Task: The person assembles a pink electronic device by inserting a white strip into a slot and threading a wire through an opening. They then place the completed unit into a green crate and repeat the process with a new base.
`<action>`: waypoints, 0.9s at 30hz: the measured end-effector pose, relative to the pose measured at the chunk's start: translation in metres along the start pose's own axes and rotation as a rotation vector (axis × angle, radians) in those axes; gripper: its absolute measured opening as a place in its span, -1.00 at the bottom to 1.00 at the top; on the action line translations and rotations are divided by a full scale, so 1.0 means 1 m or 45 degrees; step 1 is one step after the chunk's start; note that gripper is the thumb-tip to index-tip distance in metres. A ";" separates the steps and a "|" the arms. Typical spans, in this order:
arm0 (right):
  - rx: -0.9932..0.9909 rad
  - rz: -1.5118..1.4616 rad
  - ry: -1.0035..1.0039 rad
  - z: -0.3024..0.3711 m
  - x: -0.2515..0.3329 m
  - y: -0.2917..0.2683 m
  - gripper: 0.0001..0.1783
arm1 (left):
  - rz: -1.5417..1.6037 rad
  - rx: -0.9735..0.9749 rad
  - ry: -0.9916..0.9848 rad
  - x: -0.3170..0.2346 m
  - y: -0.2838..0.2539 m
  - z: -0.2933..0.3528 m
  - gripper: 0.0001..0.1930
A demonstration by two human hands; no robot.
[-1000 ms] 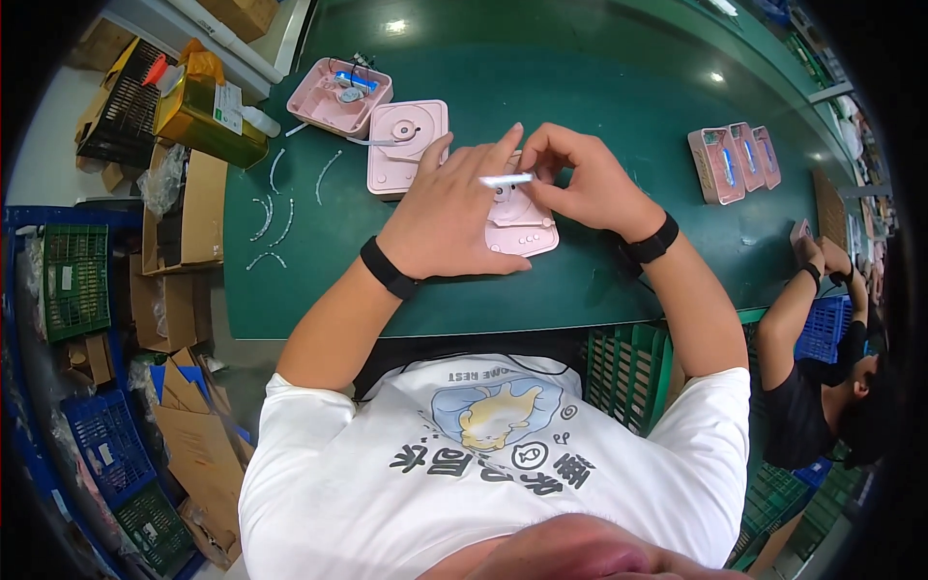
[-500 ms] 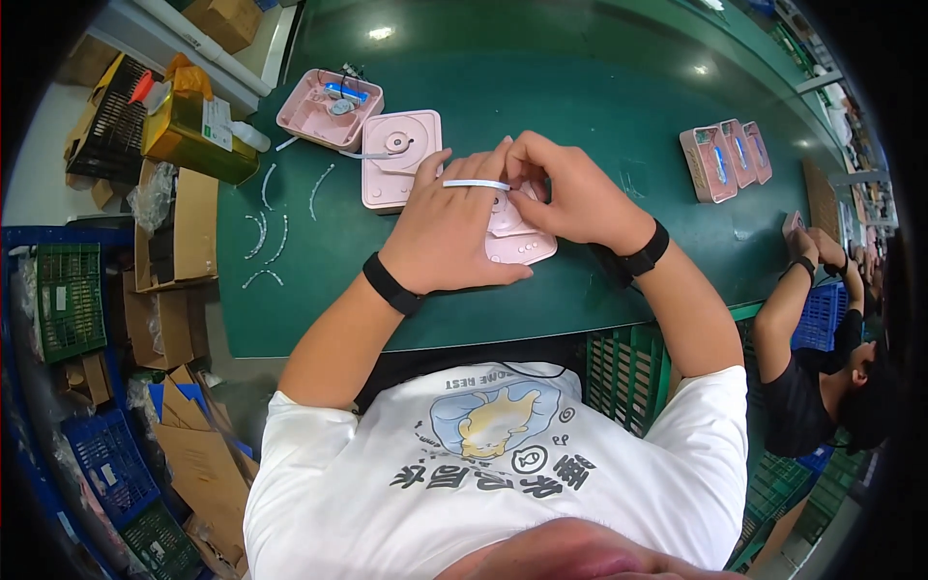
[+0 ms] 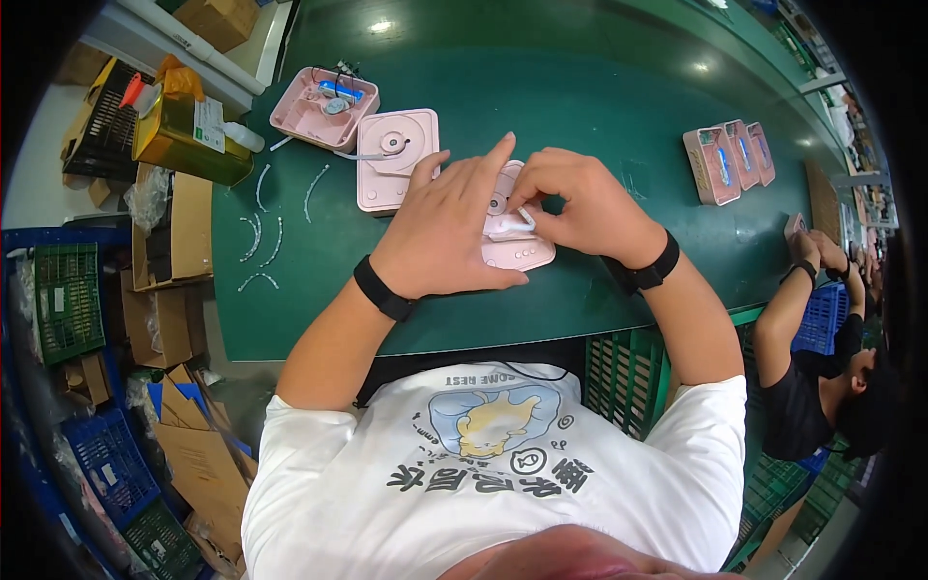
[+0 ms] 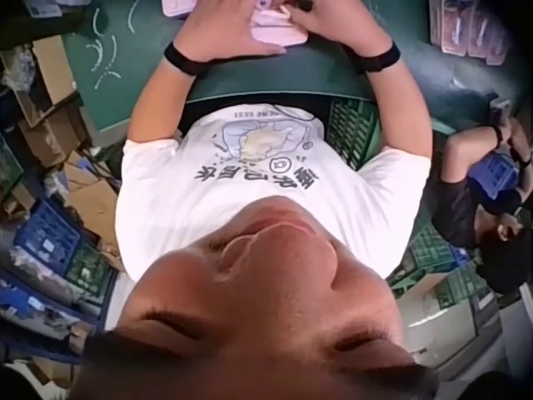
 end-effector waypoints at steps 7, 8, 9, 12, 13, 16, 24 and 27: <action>-0.093 -0.136 0.388 -0.002 0.001 0.005 -0.83 | 0.039 0.029 -0.025 0.000 -0.002 0.000 0.50; -0.098 -0.114 0.380 -0.003 0.003 0.006 -0.83 | 0.061 0.054 -0.041 0.000 -0.002 -0.001 0.50; -0.104 -0.092 0.371 -0.003 0.006 0.007 -0.82 | 0.060 0.049 -0.039 0.000 -0.002 -0.001 0.50; -0.059 0.002 0.287 -0.002 0.013 0.003 -0.82 | 0.010 -0.012 0.004 0.002 -0.001 0.002 0.50; -0.006 0.069 0.214 -0.001 0.015 0.001 -0.82 | 0.007 -0.015 0.002 0.002 -0.001 0.002 0.50; 0.036 0.163 0.079 0.000 0.014 -0.003 -0.81 | -0.007 -0.036 0.044 0.003 -0.002 0.002 0.49; 0.014 0.087 -0.003 -0.001 0.012 -0.004 -0.79 | 0.024 -0.014 0.050 0.003 -0.002 0.001 0.48; 0.043 0.015 0.004 -0.002 0.015 -0.002 -0.79 | 0.016 -0.008 0.049 0.002 -0.002 0.001 0.48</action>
Point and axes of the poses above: each hand's wrist, its own z-axis away from the middle knuckle, its own y-axis out of the palm, x = y × z, the point moved 5 cm from there along -z, towards the middle knuckle
